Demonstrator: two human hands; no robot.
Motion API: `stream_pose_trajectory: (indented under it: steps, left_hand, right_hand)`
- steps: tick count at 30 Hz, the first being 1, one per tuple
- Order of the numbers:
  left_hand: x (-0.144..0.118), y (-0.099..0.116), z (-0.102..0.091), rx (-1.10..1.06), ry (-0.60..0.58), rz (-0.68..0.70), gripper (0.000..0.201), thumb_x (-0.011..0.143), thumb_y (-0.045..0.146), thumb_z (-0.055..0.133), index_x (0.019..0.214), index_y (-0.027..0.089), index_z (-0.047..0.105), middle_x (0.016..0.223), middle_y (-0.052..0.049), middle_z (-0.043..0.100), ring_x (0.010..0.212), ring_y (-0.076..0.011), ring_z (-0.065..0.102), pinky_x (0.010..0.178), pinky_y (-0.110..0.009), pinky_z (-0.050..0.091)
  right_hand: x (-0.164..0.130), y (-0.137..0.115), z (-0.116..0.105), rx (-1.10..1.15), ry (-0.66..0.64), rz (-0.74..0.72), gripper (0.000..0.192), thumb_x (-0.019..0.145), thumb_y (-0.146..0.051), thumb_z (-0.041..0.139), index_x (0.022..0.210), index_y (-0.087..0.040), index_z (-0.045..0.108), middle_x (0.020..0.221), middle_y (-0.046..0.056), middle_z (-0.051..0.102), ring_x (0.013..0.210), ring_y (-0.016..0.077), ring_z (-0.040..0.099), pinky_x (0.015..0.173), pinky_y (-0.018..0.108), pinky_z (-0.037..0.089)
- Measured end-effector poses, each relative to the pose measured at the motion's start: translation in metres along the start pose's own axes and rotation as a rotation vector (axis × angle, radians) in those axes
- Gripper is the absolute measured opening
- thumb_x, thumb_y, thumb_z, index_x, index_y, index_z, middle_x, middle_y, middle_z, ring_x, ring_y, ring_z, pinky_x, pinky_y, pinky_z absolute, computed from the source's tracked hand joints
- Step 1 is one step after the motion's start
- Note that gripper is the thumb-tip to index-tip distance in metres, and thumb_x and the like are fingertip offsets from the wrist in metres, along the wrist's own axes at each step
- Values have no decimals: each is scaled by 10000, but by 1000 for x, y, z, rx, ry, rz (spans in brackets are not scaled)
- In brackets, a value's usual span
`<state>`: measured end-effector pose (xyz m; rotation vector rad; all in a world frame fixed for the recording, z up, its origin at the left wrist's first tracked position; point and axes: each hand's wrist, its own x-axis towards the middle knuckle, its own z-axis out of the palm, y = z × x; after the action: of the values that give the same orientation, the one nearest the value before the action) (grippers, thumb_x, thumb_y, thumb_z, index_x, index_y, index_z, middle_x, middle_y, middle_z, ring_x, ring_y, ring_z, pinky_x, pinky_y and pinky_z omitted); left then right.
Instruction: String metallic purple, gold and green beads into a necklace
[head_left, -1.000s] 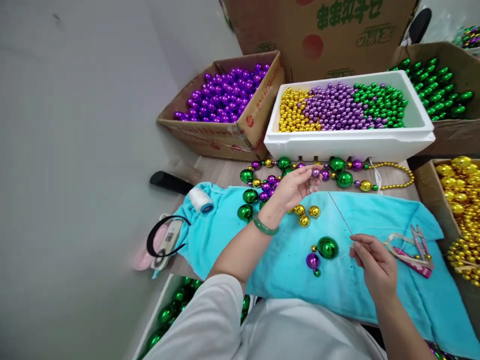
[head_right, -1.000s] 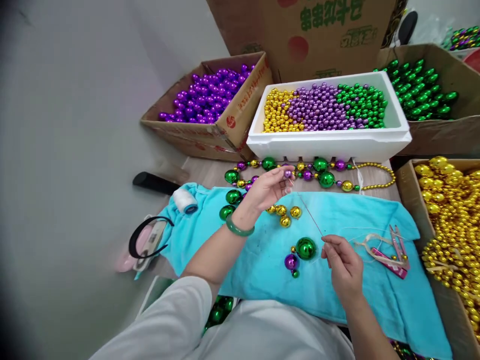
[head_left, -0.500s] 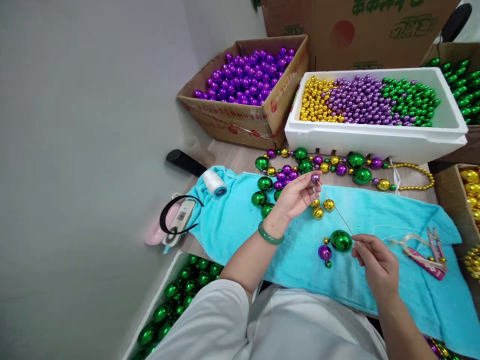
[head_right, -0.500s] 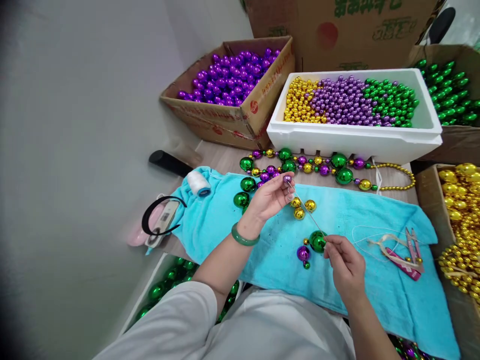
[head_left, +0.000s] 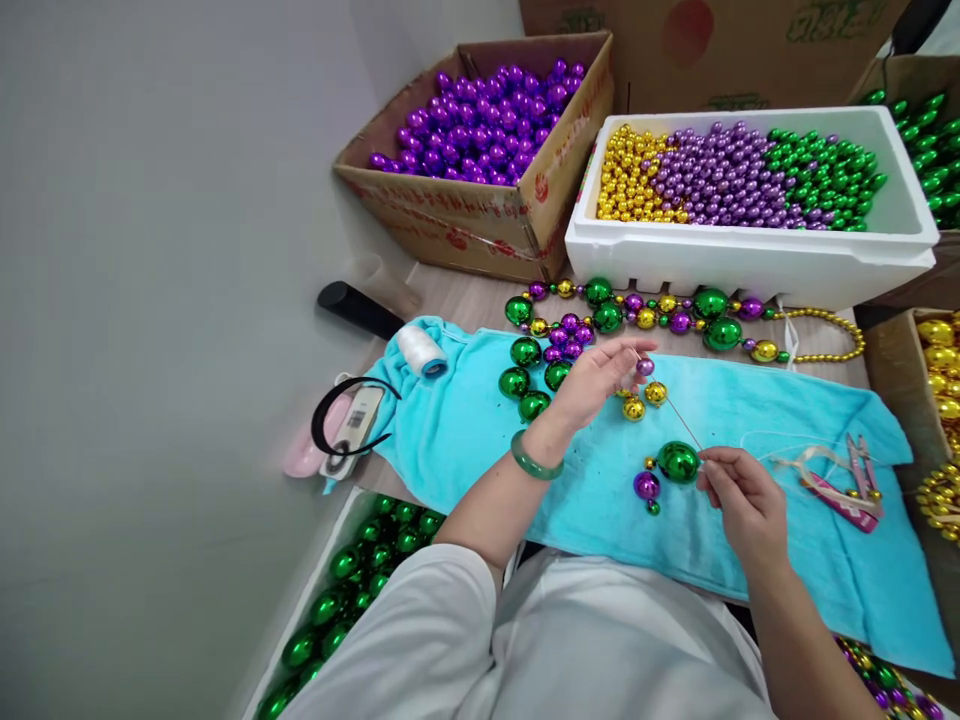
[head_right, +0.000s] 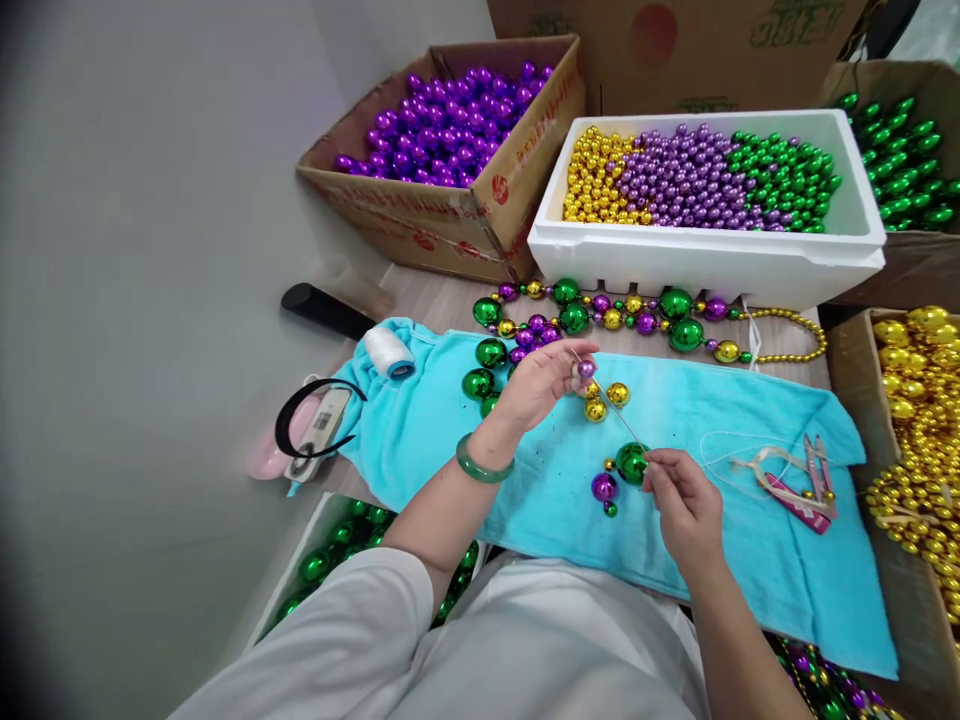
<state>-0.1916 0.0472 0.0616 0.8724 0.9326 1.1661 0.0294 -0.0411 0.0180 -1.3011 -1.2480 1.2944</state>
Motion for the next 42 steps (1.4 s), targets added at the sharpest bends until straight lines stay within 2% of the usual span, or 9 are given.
stream_pose_trajectory:
  steps: [3,6,11,13,15,19,22,35,42]
  left_hand:
    - [-3,-13,-1,422,82,69,304,798,456,661,919,179,682,811,-27,595,676,-113,517,660,-242,415]
    - [-13,-38,-2,857,141,101,168,736,317,738,786,184,648,804,-42,561,806,-185,529,798,-294,410]
    - [-28,-77,6,1065,146,3,220,748,283,714,908,180,604,953,-97,561,949,-266,537,894,-387,402]
    - [-28,-81,8,976,150,10,240,746,230,700,959,191,594,996,-89,570,965,-250,542,907,-383,405]
    - [-26,-76,6,757,172,15,313,716,202,719,993,204,573,1007,-59,586,924,-204,555,873,-346,430]
    - [-18,-49,-7,135,207,-29,380,693,244,751,1013,186,554,959,-23,603,796,-121,567,720,-257,471]
    - [-15,-31,-18,-131,197,-20,418,694,252,762,1073,181,601,986,-34,622,818,-110,584,701,-229,483]
    - [-21,-27,-22,-295,136,-22,421,740,210,732,1153,213,648,1149,-64,640,882,-132,639,727,-251,500]
    - [-21,-18,-24,-196,167,48,466,689,193,766,1134,225,630,1033,-26,621,867,-115,590,716,-230,492]
  right_hand:
    - [0,-1,-1,50,12,15,165,867,-319,607,922,-166,633,617,-5,586,488,86,467,450,220,373]
    - [0,1,-4,60,31,21,162,863,-317,615,920,-166,625,622,-2,591,487,88,471,448,222,374]
    - [-2,7,-8,67,38,32,160,861,-318,619,920,-170,622,627,1,597,486,89,471,443,221,376]
    - [-3,8,-10,69,33,29,153,865,-316,619,920,-174,626,629,-1,596,491,86,471,448,217,379]
    - [-5,7,-13,53,27,28,146,866,-312,620,913,-175,633,627,-4,591,497,83,470,452,213,380]
    - [-8,8,-21,9,34,28,150,853,-313,631,884,-168,655,597,-6,570,492,83,468,442,208,378]
    - [-9,8,-23,-7,40,36,157,838,-314,640,863,-161,669,575,-5,554,485,87,467,425,207,369]
    - [-6,10,-18,-67,26,22,155,844,-312,627,874,-167,672,573,-6,549,507,98,481,446,217,372]
    - [-5,10,-23,-163,0,-13,155,849,-322,622,862,-178,676,573,-15,535,518,94,487,466,215,382]
